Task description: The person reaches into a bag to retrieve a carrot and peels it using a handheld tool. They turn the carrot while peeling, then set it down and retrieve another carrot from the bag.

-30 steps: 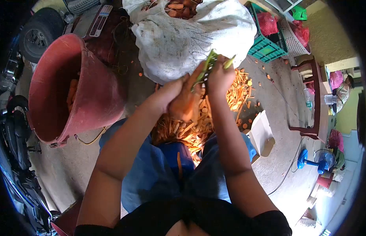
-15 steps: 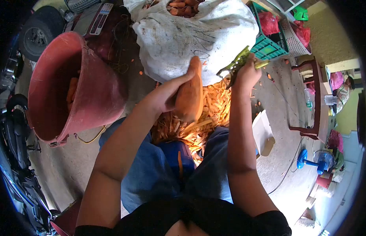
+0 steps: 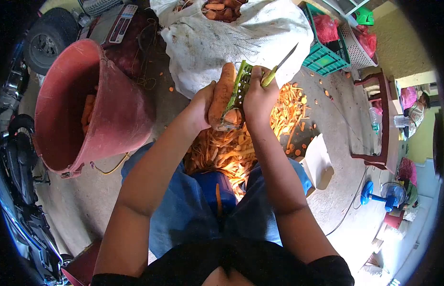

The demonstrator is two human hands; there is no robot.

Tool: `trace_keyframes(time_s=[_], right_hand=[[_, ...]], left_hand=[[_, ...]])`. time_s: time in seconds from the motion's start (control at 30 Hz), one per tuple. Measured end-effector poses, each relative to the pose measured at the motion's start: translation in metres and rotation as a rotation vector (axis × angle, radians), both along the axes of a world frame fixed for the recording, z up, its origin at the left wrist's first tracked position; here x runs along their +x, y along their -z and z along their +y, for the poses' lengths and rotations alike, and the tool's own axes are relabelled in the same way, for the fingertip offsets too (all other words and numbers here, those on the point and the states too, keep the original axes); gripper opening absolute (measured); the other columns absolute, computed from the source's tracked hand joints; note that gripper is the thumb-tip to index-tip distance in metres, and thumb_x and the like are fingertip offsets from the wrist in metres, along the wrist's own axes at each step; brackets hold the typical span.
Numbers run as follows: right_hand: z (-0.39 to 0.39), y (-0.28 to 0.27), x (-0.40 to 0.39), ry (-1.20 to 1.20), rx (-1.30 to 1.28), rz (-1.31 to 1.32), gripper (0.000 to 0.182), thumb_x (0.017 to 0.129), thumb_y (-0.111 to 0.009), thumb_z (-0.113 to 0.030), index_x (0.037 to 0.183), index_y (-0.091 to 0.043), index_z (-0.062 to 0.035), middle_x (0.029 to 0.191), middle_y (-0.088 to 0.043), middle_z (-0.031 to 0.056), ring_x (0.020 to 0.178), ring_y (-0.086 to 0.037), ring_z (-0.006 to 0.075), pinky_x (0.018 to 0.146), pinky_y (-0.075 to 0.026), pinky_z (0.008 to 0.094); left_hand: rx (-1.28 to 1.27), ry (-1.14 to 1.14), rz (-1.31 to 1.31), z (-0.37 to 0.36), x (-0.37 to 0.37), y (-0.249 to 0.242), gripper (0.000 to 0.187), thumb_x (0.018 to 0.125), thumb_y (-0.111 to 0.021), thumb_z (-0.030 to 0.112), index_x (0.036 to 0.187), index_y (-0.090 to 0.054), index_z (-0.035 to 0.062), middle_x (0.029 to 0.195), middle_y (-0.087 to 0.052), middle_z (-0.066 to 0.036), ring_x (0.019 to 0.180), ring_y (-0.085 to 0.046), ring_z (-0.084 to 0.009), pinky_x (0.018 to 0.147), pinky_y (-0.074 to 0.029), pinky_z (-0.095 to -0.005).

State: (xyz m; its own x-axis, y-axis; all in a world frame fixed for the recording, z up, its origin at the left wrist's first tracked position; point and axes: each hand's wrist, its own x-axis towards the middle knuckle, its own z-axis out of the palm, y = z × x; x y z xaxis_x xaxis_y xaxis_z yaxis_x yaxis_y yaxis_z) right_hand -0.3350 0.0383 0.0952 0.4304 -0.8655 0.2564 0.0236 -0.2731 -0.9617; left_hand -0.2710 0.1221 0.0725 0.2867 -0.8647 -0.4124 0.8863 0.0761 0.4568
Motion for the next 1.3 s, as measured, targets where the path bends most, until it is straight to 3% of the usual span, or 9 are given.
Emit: trace_keyframes(time_s=[0.23, 0.43, 0.63, 0.67, 0.8, 0.93, 1.0, 1.2, 1.3], right_hand=[[-0.050, 0.010, -0.005, 0.348, -0.165, 0.128, 0.020, 0.079, -0.048, -0.014, 0.072, -0.055, 0.0036, 0.056, -0.053, 0.0100, 0.048, -0.047, 0.0146, 0.047, -0.038, 0.0291], [-0.120, 0.016, -0.032, 0.727, -0.042, 0.182, 0.023, 0.079, -0.048, -0.015, 0.073, -0.055, 0.0055, 0.063, -0.056, 0.0172, 0.052, -0.053, 0.0239, 0.049, -0.040, 0.0343], [-0.097, 0.007, -0.024, 0.357, 0.079, -0.240, 0.024, 0.081, -0.046, -0.016, 0.067, -0.051, 0.0022, 0.055, -0.045, 0.0016, 0.048, -0.037, 0.0095, 0.044, -0.030, 0.0250], [-0.078, -0.005, -0.024, 0.226, 0.320, -0.211, 0.020, 0.081, -0.047, -0.017, 0.073, -0.052, 0.0008, 0.059, -0.046, 0.0000, 0.049, -0.040, 0.0080, 0.044, -0.032, 0.0229], [-0.018, -0.013, -0.007, -0.052, 0.218, -0.165, 0.018, 0.081, -0.047, -0.017, 0.075, -0.051, -0.0003, 0.059, -0.046, 0.0000, 0.051, -0.040, 0.0063, 0.046, -0.033, 0.0214], [0.003, -0.006, -0.002, -0.026, -0.051, 0.019, 0.023, 0.083, -0.047, -0.018, 0.080, -0.051, 0.0043, 0.065, -0.052, 0.0057, 0.057, -0.046, 0.0095, 0.053, -0.039, 0.0238], [0.007, -0.009, -0.002, 0.049, -0.165, 0.047, 0.018, 0.081, -0.047, -0.014, 0.075, -0.049, 0.0021, 0.056, -0.050, 0.0146, 0.048, -0.048, 0.0218, 0.049, -0.039, 0.0308], [-0.002, -0.001, -0.002, 0.116, -0.128, 0.083, 0.019, 0.081, -0.047, -0.015, 0.073, -0.049, 0.0026, 0.054, -0.049, 0.0172, 0.046, -0.048, 0.0289, 0.047, -0.038, 0.0340], [-0.003, -0.002, -0.004, 0.131, -0.164, 0.151, 0.023, 0.082, -0.047, -0.017, 0.078, -0.052, 0.0052, 0.059, -0.053, 0.0116, 0.052, -0.048, 0.0144, 0.052, -0.040, 0.0276]], left_hand=[[0.273, 0.252, -0.281, 0.006, -0.018, -0.016, 0.038, 0.086, -0.035, 0.033, 0.101, -0.048, 0.0014, 0.092, -0.056, -0.009, 0.079, -0.055, -0.0144, 0.073, -0.044, -0.0275], [0.168, 0.365, -0.318, 0.023, -0.029, -0.024, 0.037, 0.085, -0.038, 0.032, 0.109, -0.044, 0.0034, 0.105, -0.050, -0.009, 0.089, -0.051, -0.0125, 0.077, -0.042, -0.0250], [0.158, 0.297, -0.175, 0.015, -0.014, -0.011, 0.039, 0.084, -0.040, 0.034, 0.108, -0.043, 0.0024, 0.097, -0.053, -0.008, 0.084, -0.053, -0.0142, 0.075, -0.044, -0.0257], [0.181, 0.308, -0.076, 0.011, -0.008, -0.005, 0.038, 0.084, -0.039, 0.033, 0.106, -0.044, 0.0022, 0.096, -0.054, -0.009, 0.083, -0.054, -0.0145, 0.074, -0.045, -0.0263], [-0.092, 0.130, 0.055, -0.001, 0.003, 0.009, 0.030, 0.086, -0.036, 0.027, 0.101, -0.047, 0.0028, 0.090, -0.056, -0.010, 0.077, -0.056, -0.0159, 0.069, -0.048, -0.0283], [-0.180, 0.130, 0.090, -0.007, 0.006, 0.016, 0.030, 0.087, -0.031, 0.023, 0.102, -0.047, 0.0020, 0.093, -0.056, -0.010, 0.082, -0.056, -0.0165, 0.070, -0.048, -0.0303], [-0.104, 0.068, 0.128, -0.008, 0.001, 0.021, 0.031, 0.087, -0.031, 0.024, 0.103, -0.046, 0.0021, 0.093, -0.056, -0.010, 0.082, -0.056, -0.0170, 0.071, -0.048, -0.0306], [-0.089, 0.106, -0.067, -0.002, 0.004, 0.009, 0.037, 0.086, -0.033, 0.033, 0.107, -0.044, 0.0048, 0.096, -0.054, -0.008, 0.085, -0.055, -0.0164, 0.074, -0.046, -0.0317], [0.020, 0.118, -0.114, -0.001, 0.006, 0.008, 0.038, 0.086, -0.033, 0.036, 0.107, -0.044, 0.0058, 0.096, -0.055, -0.007, 0.085, -0.054, -0.0160, 0.073, -0.046, -0.0310]])
